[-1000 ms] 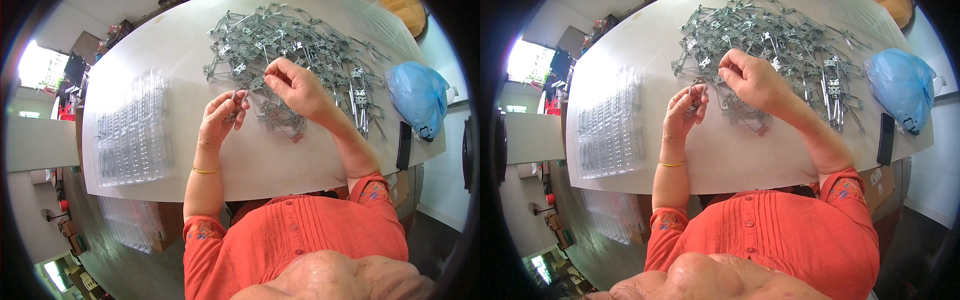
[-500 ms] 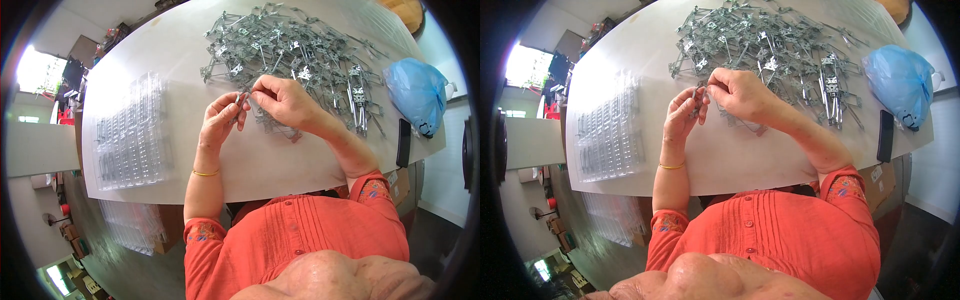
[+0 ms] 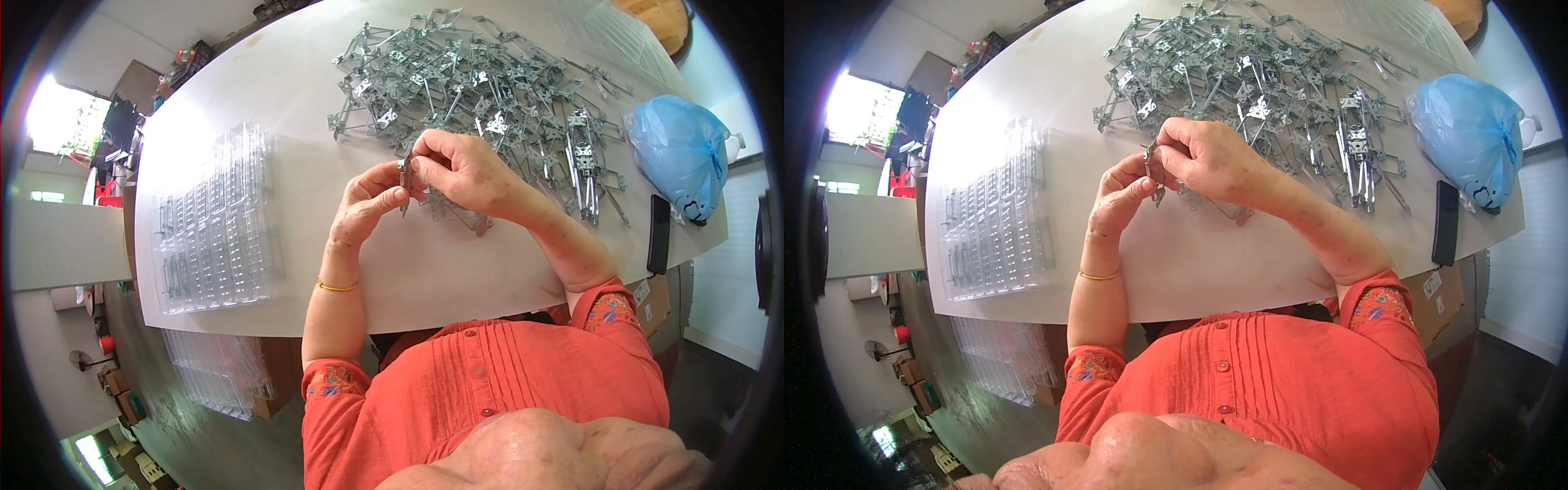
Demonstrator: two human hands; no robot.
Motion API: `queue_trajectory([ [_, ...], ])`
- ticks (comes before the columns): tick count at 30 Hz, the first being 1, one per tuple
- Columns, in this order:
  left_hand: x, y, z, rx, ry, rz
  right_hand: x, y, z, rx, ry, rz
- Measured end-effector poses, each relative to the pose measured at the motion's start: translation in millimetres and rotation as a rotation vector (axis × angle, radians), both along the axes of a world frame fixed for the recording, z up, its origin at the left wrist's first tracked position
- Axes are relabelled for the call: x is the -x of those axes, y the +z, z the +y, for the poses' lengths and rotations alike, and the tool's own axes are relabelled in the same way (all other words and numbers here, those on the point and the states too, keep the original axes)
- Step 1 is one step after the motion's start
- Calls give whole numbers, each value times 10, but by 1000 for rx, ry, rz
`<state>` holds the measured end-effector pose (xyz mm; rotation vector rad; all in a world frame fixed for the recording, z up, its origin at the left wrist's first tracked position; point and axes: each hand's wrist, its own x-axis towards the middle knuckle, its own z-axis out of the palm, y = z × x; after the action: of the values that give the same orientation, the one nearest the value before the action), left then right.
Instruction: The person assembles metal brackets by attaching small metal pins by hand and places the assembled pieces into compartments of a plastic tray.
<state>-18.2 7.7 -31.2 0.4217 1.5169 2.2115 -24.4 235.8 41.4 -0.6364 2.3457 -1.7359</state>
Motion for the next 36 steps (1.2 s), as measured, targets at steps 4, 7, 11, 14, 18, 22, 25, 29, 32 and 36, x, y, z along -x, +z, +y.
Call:
queue_trajectory([
  [4, 10, -25, -4, -52, 37, 44, -24, 151, 41, -70, 5, -14],
  [7, 54, -56, -2, -129, 97, 99, -5, 168, 74, -141, -22, 8],
  [11, 93, -48, 6, -222, 176, 168, 33, 75, 55, -124, -84, -26],
  [14, 73, -23, 42, -326, 239, 143, 65, 8, 49, -124, -48, -155],
  [18, 45, 1, 65, -331, 236, 127, 58, 20, -15, 16, -18, -289],
  [22, 47, -2, 81, -369, 221, 130, 90, -78, -43, 132, -29, -329],
  [25, 36, 20, 97, -385, 210, 154, 133, -166, -59, 257, -34, -339],
  [29, 33, 21, 94, -383, 187, 162, 163, -233, -75, 375, -35, -345],
  [32, 43, -5, 93, -388, 180, 157, 158, -222, -93, 430, -78, -305],
  [36, 25, 11, 88, -399, 141, 120, 157, -179, -88, 425, -90, -218],
])
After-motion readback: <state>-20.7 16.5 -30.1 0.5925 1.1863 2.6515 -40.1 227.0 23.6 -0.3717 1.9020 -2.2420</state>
